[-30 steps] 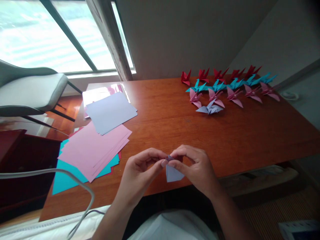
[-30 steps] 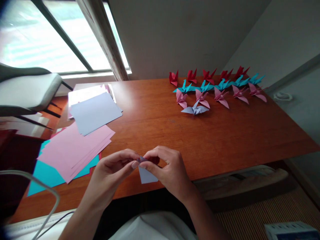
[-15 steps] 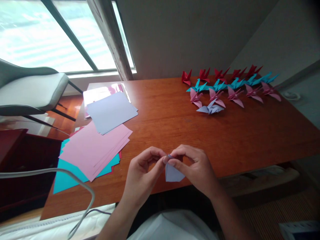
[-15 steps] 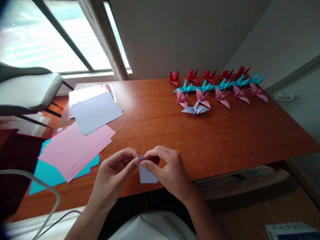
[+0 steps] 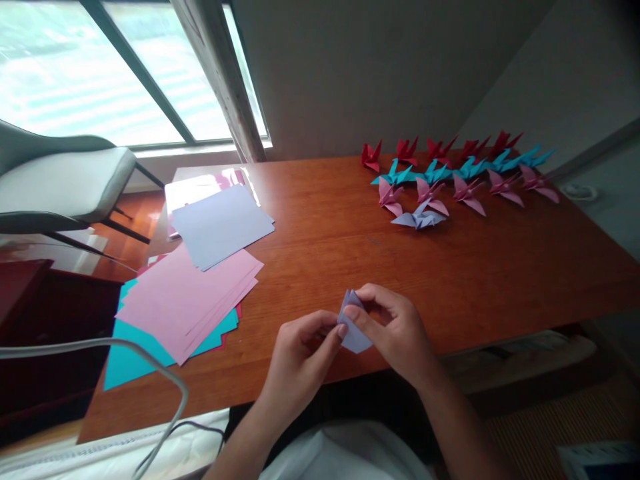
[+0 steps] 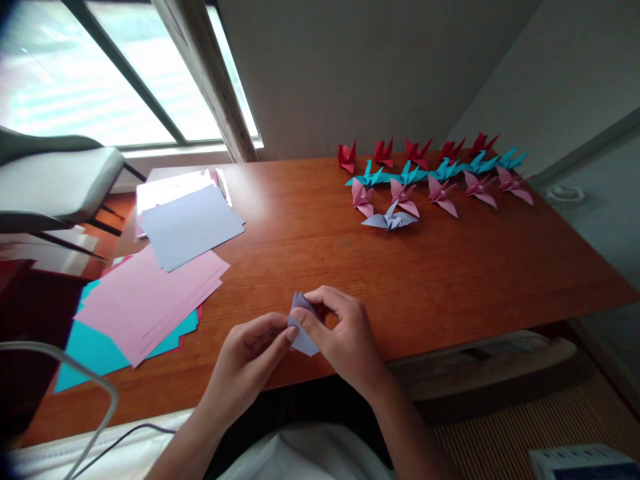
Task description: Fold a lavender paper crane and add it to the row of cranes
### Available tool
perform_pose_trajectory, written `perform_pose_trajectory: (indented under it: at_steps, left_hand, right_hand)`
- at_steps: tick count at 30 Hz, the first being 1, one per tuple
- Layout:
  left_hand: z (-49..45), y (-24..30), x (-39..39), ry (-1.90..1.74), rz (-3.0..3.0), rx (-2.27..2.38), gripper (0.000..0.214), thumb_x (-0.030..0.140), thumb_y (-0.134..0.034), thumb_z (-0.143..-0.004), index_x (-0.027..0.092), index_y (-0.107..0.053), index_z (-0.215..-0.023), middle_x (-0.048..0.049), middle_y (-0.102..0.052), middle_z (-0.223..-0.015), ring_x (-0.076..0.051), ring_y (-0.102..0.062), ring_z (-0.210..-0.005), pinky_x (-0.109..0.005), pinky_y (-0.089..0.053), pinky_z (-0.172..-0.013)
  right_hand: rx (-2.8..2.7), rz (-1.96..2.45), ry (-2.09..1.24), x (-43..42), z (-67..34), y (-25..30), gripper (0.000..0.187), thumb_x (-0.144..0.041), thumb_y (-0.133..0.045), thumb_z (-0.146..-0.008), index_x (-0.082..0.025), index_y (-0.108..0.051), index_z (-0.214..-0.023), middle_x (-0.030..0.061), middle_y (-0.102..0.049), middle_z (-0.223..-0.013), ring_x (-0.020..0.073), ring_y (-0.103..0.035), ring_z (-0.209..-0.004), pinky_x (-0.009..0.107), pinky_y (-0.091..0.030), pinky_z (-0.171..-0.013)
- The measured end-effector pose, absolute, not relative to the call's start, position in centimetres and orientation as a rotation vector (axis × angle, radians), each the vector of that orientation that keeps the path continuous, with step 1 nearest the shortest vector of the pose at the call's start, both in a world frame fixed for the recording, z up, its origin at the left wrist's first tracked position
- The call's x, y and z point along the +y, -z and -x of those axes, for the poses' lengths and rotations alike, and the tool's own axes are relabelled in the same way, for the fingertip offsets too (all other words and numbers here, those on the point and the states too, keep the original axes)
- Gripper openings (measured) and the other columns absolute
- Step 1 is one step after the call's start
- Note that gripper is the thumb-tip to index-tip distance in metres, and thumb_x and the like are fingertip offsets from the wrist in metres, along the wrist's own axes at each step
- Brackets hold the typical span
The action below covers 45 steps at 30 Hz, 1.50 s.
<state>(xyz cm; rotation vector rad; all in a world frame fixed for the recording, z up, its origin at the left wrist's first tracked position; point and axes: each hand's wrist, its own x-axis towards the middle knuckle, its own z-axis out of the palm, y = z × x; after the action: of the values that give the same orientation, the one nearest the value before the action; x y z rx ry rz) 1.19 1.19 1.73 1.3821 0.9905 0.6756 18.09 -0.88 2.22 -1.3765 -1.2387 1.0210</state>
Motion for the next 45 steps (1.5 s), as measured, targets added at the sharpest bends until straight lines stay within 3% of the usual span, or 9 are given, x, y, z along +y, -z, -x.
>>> perform_pose_trajectory:
  at_steps: [10,14,19,24,31,38,45]
  left_hand:
    - [-1.8,-2.0,1.0,-0.706,-1.425,0.999,0.03,0.037,-0.057,-0.097,0.015,-0.07,-0.082,-0.0001,-0.061,-0.067,-0.01,-0.05,-0.061,-0.019,-0.039,-0.057]
    - [-1.6,-1.9,1.2,-0.756,-1.314,1.049,0.031,0.04,-0.057,-0.097,0.014,-0.069,-0.086,-0.0008,-0.061,-0.07,-0.012,-0.053,-0.063,-0.02,-0.043,-0.057]
    - [-1.9,-1.8,1.4,-0.719,-1.168,0.985,0.028,0.041,-0.064,-0.092,0.014,-0.068,-0.096,-0.0015,-0.065,-0.077,-0.013,-0.058,-0.067,-0.02,-0.048,-0.059]
    - [-2.3,-1.8,1.6,-0.702,-1.113,0.957,0.025,0.038,-0.072,-0.087,0.013,-0.067,-0.088,-0.0001,-0.064,-0.072,-0.01,-0.057,-0.062,-0.018,-0.045,-0.055]
    - [-2.0,-1.8,1.8,-0.822,-1.105,1.028,0.026,0.04,-0.064,-0.093,0.015,-0.064,-0.084,0.0009,-0.062,-0.07,-0.01,-0.056,-0.059,-0.019,-0.047,-0.055]
    - [-1.9,-1.6,1.8,-0.835,-1.122,1.063,0.032,0.044,-0.057,-0.096,0.015,-0.065,-0.085,-0.0012,-0.066,-0.07,-0.012,-0.057,-0.06,-0.02,-0.048,-0.057]
    - [-2.2,-1.2,1.9,-0.789,-1.154,0.994,0.019,0.033,-0.072,-0.085,0.014,-0.067,-0.087,-0.0022,-0.068,-0.077,-0.014,-0.062,-0.067,-0.021,-0.051,-0.061]
  right_hand:
    - [-1.159,1.373,-1.028,-0.9,-17.9,-1.9,0.014,-0.035,-0.07,-0.089,-0.022,-0.071,-0.088,0.0012,-0.07,-0.083,0.0156,-0.064,-0.076,0.027,-0.051,-0.07]
    - [-1.107,1.353,-1.084,-1.2,-18.3,-1.5,0.017,-0.038,-0.069,-0.09,-0.024,-0.072,-0.1,0.0032,-0.074,-0.096,0.017,-0.069,-0.085,0.027,-0.054,-0.075]
    - [-1.1,1.406,-1.015,-1.3,-18.4,-1.1,0.013,-0.035,-0.069,-0.091,-0.023,-0.072,-0.09,0.002,-0.073,-0.086,0.0156,-0.068,-0.077,0.026,-0.054,-0.071]
    - [-1.131,1.417,-0.943,-1.2,-18.1,-1.1,0.014,-0.035,-0.068,-0.091,-0.023,-0.071,-0.085,0.002,-0.072,-0.082,0.0161,-0.066,-0.077,0.026,-0.052,-0.069]
    - [-1.141,1.406,-0.996,-1.8,-18.0,-1.7,0.016,-0.036,-0.069,-0.091,-0.024,-0.066,-0.101,0.0025,-0.07,-0.092,0.0173,-0.066,-0.083,0.029,-0.053,-0.075]
    - [-1.324,1.453,-0.852,-1.7,-17.8,-1.9,0.008,-0.027,-0.064,-0.092,-0.022,-0.062,-0.086,-0.001,-0.059,-0.077,0.0144,-0.058,-0.071,0.027,-0.047,-0.065]
    - [-1.404,1.549,-0.77,-1.4,-17.9,-1.9,0.019,-0.029,-0.062,-0.093,-0.02,-0.064,-0.077,-0.0024,-0.052,-0.066,0.0126,-0.049,-0.06,0.027,-0.038,-0.055]
